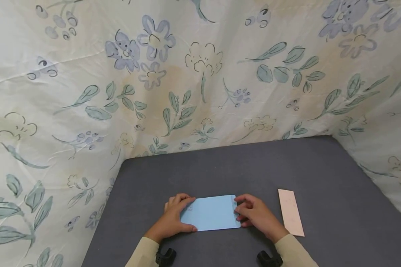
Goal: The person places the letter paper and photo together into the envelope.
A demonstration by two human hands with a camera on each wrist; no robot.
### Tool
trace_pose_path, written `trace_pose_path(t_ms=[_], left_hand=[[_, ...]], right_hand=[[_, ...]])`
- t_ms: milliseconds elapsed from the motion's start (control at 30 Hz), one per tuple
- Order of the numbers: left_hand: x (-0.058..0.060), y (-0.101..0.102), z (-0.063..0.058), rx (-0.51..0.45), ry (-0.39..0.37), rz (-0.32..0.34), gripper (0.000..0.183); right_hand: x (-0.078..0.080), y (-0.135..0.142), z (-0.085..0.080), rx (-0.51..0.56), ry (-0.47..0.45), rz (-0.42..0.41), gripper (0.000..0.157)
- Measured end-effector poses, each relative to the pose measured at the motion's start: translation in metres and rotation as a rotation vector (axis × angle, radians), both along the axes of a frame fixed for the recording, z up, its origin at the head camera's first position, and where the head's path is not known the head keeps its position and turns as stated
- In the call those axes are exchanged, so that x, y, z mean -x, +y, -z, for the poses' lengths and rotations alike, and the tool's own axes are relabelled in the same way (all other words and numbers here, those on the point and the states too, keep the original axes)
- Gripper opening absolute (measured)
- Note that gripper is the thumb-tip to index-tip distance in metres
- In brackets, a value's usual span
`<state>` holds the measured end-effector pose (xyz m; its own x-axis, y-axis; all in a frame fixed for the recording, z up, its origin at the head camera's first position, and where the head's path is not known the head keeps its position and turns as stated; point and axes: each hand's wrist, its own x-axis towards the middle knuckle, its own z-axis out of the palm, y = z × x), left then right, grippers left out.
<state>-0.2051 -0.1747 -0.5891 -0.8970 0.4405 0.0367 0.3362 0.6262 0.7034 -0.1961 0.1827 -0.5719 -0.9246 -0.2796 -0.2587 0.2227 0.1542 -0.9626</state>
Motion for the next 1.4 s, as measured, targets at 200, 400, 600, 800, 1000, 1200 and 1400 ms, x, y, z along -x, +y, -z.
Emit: trace_pose_path(t_ms=[200,400,600,800,1000,1200,1400], left_hand=[[0.000,-0.001,0.001,0.002,0.001,-0.002,0.099],[-0.001,-0.001,0.002,-0.003,0.002,0.002,0.099],[-0.001,-0.001,0.003,-0.003,-0.003,-0.002,0.099],[-0.001,-0.001,0.003,-0.001,0.007,0.001,0.098],[-0.001,0.000,0.003,0.001,0.014,-0.001,0.099],[-0.001,0.000,0.002,0.004,0.015,-0.003,0.099],[-0.001,0.000,0.002,0.003,0.017,-0.001,0.099]], right_hand=[[0.002,0.005,-0.003,-0.048,0.030,0.006,0.047],[0.002,0.009,-0.005,-0.070,0.056,0.026,0.053],[0.001,0.014,-0.007,-0.056,0.068,0.044,0.058],[0.001,0.020,-0.009,-0.041,0.092,0.049,0.062],[0.000,0.028,-0.011,-0.034,0.105,0.062,0.066],[-0.003,0.037,-0.013,-0.051,0.112,0.073,0.069],[-0.004,0.048,-0.017,-0.090,0.124,0.090,0.071]])
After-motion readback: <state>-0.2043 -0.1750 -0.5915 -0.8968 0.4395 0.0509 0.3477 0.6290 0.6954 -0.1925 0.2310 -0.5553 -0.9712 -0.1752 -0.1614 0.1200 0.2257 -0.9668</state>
